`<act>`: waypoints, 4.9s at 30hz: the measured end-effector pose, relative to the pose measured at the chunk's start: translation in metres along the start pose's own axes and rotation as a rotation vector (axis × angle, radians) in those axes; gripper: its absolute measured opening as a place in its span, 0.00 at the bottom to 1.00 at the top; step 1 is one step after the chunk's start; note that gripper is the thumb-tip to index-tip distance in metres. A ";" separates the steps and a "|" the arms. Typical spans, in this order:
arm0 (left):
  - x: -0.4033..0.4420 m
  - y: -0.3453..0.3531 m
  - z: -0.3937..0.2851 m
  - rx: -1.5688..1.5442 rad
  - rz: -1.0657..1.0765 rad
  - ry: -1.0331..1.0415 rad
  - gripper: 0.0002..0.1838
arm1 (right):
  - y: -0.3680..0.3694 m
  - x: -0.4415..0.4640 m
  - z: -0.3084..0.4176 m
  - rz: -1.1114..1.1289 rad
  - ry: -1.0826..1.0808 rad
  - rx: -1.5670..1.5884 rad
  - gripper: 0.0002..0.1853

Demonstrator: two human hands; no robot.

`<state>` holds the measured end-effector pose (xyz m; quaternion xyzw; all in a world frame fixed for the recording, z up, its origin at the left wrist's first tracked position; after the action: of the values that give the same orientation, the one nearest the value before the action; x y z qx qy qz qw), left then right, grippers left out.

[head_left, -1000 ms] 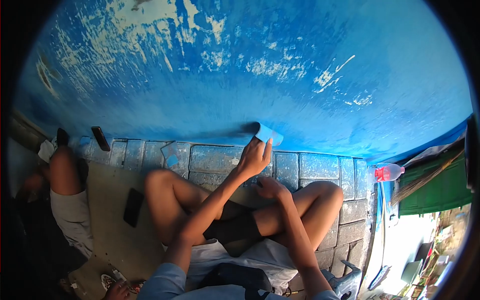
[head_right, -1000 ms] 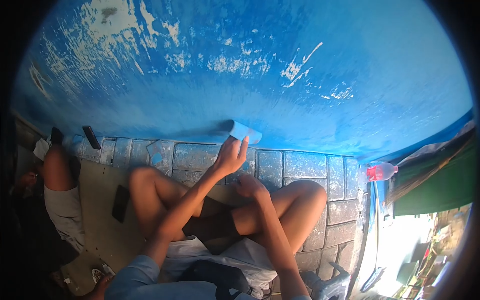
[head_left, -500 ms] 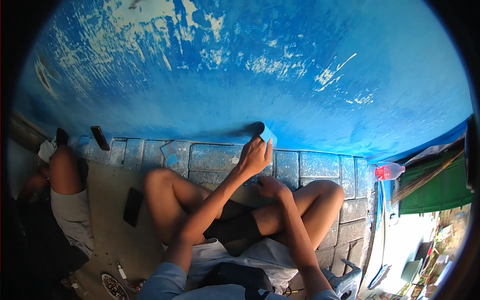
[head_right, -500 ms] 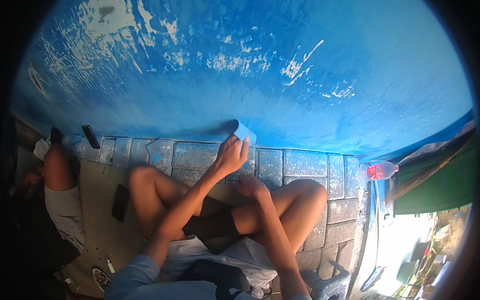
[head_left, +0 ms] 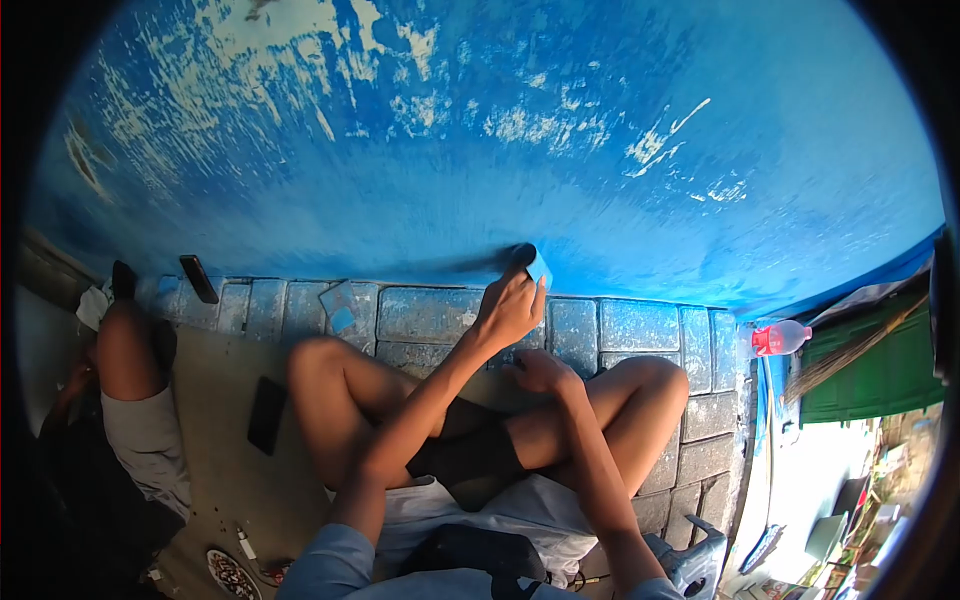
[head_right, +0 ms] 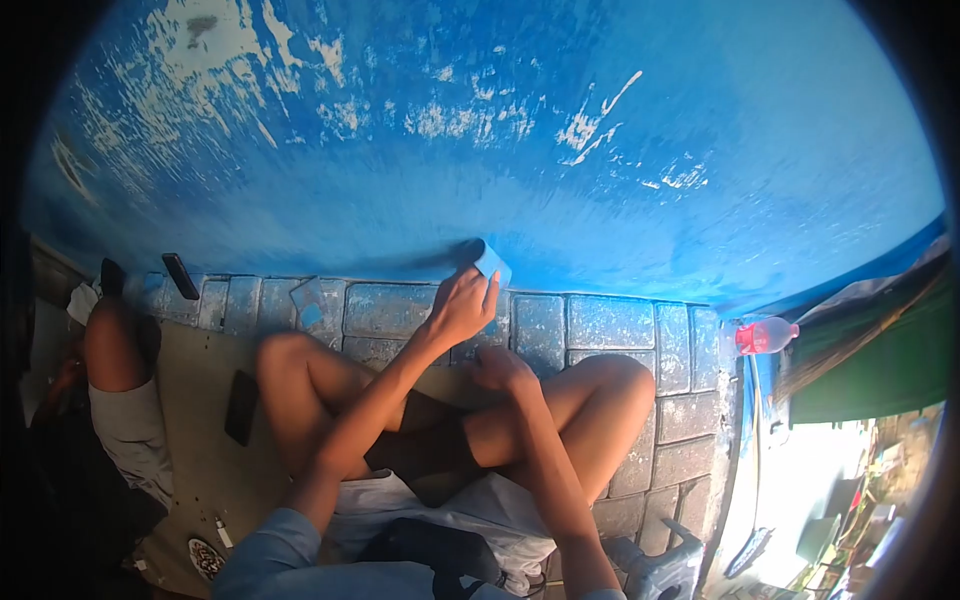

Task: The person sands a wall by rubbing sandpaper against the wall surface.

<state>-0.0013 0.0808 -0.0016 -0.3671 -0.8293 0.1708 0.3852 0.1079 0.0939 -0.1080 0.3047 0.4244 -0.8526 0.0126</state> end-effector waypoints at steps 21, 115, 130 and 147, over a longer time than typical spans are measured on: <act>-0.004 0.004 0.002 0.020 0.014 -0.040 0.13 | -0.002 -0.006 -0.008 -0.031 0.010 -0.030 0.24; -0.008 0.016 -0.005 0.149 0.196 0.108 0.17 | -0.001 0.008 0.011 -0.087 0.025 0.034 0.14; 0.000 0.027 -0.017 0.192 0.228 -0.015 0.18 | -0.001 0.000 0.017 -0.051 0.025 0.036 0.14; 0.005 0.032 -0.034 0.224 0.115 0.101 0.17 | -0.007 -0.005 0.015 -0.029 0.023 0.000 0.14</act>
<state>0.0377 0.1056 0.0047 -0.3768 -0.7621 0.2656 0.4545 0.1019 0.0859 -0.0936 0.3083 0.4287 -0.8492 -0.0046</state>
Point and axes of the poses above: each hand's wrist, its own x-axis towards the middle knuckle, its own y-axis out of the palm, z = x × y, the point moved 7 cm from there along x, towards the middle knuckle, and after that the axes turned 4 degrees about -x, right-handed, at the moved point
